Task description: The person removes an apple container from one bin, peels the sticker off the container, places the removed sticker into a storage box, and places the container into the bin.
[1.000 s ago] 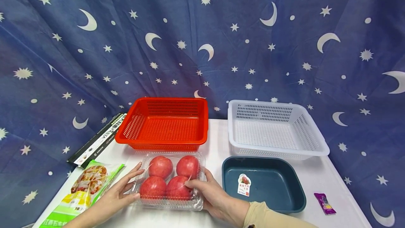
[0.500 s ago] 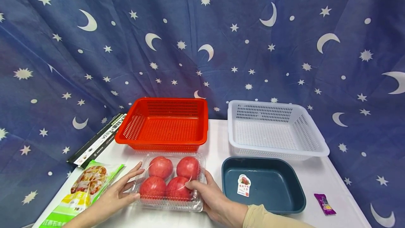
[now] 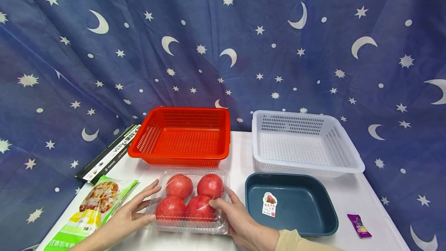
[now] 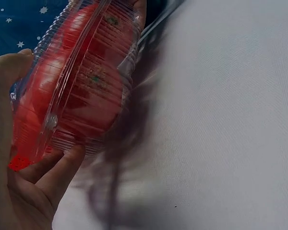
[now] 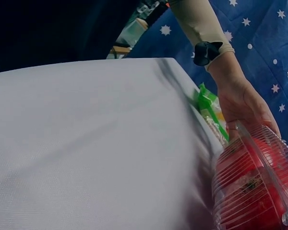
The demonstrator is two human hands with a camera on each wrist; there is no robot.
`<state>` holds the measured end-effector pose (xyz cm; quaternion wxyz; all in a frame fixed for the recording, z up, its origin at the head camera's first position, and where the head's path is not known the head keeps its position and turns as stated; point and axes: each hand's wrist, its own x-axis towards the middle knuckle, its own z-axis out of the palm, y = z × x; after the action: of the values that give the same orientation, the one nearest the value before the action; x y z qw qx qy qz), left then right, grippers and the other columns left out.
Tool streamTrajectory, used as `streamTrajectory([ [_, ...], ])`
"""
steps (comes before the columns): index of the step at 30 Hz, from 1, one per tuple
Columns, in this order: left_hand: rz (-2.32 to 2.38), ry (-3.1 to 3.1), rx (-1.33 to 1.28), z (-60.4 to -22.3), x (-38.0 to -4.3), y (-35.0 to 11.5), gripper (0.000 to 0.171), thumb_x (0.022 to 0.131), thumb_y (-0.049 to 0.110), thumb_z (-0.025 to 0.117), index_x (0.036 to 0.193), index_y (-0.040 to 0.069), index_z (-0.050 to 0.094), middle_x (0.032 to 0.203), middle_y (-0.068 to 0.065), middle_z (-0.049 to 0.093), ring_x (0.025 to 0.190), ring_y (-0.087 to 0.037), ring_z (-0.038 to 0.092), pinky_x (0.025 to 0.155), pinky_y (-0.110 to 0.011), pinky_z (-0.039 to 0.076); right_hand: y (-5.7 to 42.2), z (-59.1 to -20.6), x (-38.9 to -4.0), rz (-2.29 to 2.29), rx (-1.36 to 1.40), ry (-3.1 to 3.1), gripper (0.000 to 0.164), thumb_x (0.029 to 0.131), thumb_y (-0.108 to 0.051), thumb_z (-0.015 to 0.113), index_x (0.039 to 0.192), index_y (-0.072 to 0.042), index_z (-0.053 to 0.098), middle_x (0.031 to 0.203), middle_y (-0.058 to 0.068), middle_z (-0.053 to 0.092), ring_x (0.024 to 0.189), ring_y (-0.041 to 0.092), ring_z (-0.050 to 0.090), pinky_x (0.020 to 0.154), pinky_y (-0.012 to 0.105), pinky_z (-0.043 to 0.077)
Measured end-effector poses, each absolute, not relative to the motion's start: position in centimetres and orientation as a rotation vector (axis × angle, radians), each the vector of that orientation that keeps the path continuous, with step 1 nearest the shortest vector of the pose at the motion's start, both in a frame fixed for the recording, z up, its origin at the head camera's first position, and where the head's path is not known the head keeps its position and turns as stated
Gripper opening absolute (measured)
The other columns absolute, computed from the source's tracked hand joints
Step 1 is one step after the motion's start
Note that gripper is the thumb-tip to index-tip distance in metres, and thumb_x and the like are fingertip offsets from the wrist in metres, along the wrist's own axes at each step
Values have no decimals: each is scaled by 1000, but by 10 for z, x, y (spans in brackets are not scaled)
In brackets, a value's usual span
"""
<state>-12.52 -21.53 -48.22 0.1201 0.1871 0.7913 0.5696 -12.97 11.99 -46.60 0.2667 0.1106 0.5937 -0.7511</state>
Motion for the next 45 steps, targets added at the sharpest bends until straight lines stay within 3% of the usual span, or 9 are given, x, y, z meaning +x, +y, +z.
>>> streamTrajectory([
  [5,1713,2299,631,-478,-127,-216,70,102,6,63,162,12,28,167,-18,20,132,-27,55,94,-32,55,126,-462,-126,-2043,275,1605,97,91,-30,69,164,-10,8,145,26,45,116,33,56,97,46,52],
  [11,1740,2375,643,-467,-134,-223,61,104,5,57,159,17,36,160,-17,36,126,-18,60,95,-29,53,132,-451,-125,-2073,230,1615,93,94,-30,67,163,-9,9,144,25,47,114,31,59,94,42,54],
  [19,1745,2538,588,-449,-151,-236,57,102,10,64,155,15,43,143,-21,55,122,-21,63,92,-25,54,140,-431,-125,-2073,182,1620,87,95,-32,64,163,-13,14,142,20,49,116,31,56,93,38,54],
  [22,1712,2650,611,-442,-160,-242,58,101,12,66,155,17,44,142,-16,58,123,-23,62,92,-23,53,143,-424,-126,-2071,170,1641,84,95,-32,63,163,-15,17,142,20,49,117,31,55,93,38,54],
  [28,1591,2876,610,-432,-178,-258,59,101,14,67,155,21,44,148,-11,52,122,-4,58,91,-17,51,149,-412,-130,-2073,185,1701,79,94,-33,63,161,-20,23,142,20,48,117,32,54,91,41,54],
  [31,1537,2956,602,-430,-188,-267,60,102,15,66,156,22,43,155,-11,46,131,-13,53,99,-15,45,153,-407,-133,-2073,217,1724,77,93,-33,64,159,-22,25,143,19,47,119,33,52,91,41,55],
  [35,1460,3022,524,-431,-202,-276,60,102,22,67,157,23,43,157,-10,44,139,-38,44,112,-42,40,156,-402,-138,-2090,235,1726,73,93,-32,64,156,-23,28,140,18,49,116,33,54,91,43,56],
  [39,1466,3004,486,-436,-214,-284,61,101,23,67,156,16,43,158,-12,43,143,-44,38,108,-70,32,161,-399,-143,-2120,217,1714,70,94,-31,63,155,-22,30,138,17,52,113,30,58,91,42,56],
  [45,1468,2975,504,-447,-230,-290,57,102,22,67,152,5,45,158,-18,41,142,-44,39,109,-68,33,167,-395,-150,-2138,215,1748,69,92,-30,62,154,-24,32,138,15,52,116,29,56,90,40,55],
])
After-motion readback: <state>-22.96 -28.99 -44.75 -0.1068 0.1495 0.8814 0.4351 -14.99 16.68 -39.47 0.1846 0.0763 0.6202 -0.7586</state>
